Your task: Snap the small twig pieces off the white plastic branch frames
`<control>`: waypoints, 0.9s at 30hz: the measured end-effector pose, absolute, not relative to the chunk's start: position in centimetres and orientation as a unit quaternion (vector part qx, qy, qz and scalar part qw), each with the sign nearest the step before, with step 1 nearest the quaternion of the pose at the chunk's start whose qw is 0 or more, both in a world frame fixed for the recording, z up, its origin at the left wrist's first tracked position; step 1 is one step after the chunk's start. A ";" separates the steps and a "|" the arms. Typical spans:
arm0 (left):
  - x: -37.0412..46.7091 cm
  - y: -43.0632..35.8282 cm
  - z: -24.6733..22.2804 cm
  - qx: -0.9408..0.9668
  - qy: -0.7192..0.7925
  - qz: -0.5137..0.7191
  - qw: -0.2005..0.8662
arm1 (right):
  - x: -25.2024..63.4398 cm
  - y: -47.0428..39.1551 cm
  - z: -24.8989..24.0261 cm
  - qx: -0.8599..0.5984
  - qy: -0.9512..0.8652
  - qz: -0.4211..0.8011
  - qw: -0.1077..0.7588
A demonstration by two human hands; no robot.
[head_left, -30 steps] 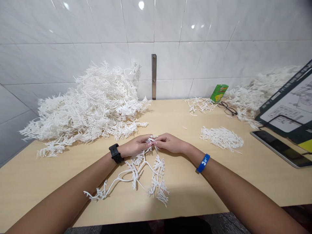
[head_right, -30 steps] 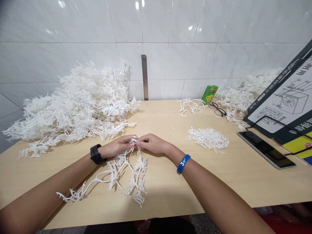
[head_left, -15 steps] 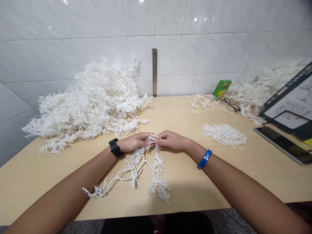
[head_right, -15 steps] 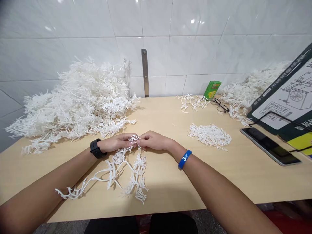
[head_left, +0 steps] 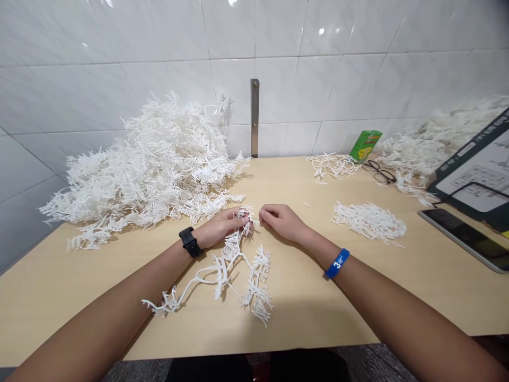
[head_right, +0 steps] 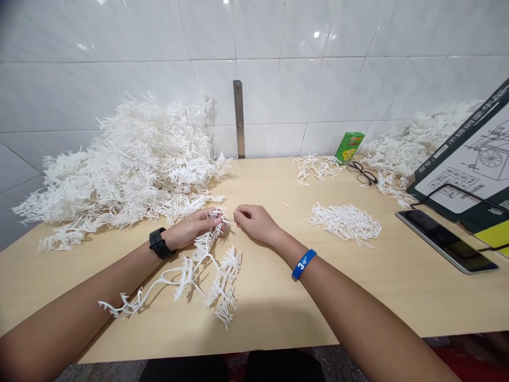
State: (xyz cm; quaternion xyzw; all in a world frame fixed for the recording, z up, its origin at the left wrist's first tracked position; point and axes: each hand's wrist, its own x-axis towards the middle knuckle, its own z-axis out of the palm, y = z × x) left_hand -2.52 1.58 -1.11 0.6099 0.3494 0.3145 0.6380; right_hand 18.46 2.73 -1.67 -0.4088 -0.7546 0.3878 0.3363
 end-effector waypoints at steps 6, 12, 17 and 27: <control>-2.3 1.4 -1.1 0.642 0.382 0.315 0.585 | 20.0 4.2 -2.4 -0.519 -0.763 0.205 0.326; -2.1 1.0 -0.5 0.680 0.398 0.302 0.536 | 20.4 4.7 -3.1 -0.529 -0.788 0.118 0.293; -2.1 1.0 -0.6 0.692 0.397 0.290 0.529 | 20.3 4.6 -3.1 -0.521 -0.783 0.151 0.305; -1.8 0.7 -0.2 0.711 0.423 0.289 0.481 | 18.7 2.4 -1.4 -0.418 -0.769 0.317 0.365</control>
